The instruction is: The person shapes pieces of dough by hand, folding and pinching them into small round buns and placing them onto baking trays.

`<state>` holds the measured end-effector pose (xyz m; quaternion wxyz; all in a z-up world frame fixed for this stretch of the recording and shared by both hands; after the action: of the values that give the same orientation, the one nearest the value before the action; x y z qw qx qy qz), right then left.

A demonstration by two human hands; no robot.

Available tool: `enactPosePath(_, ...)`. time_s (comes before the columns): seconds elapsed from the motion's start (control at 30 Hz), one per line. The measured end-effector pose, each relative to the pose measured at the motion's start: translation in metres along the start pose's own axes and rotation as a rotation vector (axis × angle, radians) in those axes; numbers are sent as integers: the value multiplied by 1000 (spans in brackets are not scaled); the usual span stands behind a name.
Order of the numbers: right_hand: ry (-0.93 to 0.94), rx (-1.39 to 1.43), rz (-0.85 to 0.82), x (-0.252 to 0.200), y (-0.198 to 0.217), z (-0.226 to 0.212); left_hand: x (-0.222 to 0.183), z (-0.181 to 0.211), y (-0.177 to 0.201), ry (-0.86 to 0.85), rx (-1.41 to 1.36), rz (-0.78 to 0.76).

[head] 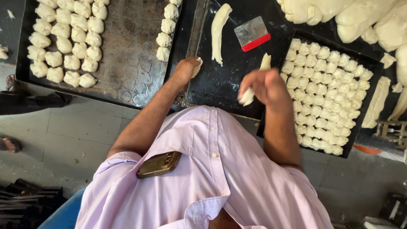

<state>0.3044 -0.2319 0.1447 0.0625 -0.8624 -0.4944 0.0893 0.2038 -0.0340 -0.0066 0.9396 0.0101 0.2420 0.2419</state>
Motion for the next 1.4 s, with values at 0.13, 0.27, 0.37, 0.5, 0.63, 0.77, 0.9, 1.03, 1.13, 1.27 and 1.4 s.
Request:
enactPosePath(0.13,-414,-554,477,4,86,113,-36,55,-13,-460,297,108)
enactPosePath(0.27,181,-788,364,1,34,80,-59,78,-26,-362,285,69)
enactPosePath(0.37,-147,-563,393,19,32,81,-78,107,-39,-640,503,121)
enactPosePath(0.5,9,-898,380,31,7,30,-69,96,-43,-557,415,80)
enactPosePath(0.63,545,-1115,315,11,-48,-11,-31,49,-38,-136,-133,-118)
enactPosePath(0.77,684,-1180,123,5,-88,-11,-20,26,-32,169,-676,-323)
enactPosePath(0.9,710,-1231,137,6,-98,-6,-21,27,-24,215,-699,-327)
enactPosePath(1.03,631,-1152,296,13,-82,2,-23,39,-9,-30,-295,-160)
enactPosePath(1.13,343,-886,237,33,-60,26,-30,50,-14,-301,-169,-158)
enactPosePath(1.27,291,-715,131,28,-52,39,-31,19,-12,-135,-558,-107)
enactPosePath(1.4,300,-555,97,27,-46,45,-41,-10,13,-42,-660,100)
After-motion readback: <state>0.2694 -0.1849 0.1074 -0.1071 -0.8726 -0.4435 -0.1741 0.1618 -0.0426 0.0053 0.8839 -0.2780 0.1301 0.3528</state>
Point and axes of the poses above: each hand's wrist, its own x-axis towards the middle knuckle, its own y-axis out of the back of the hand, z = x × y, the point moved 9 cm from there along x, towards the middle knuckle
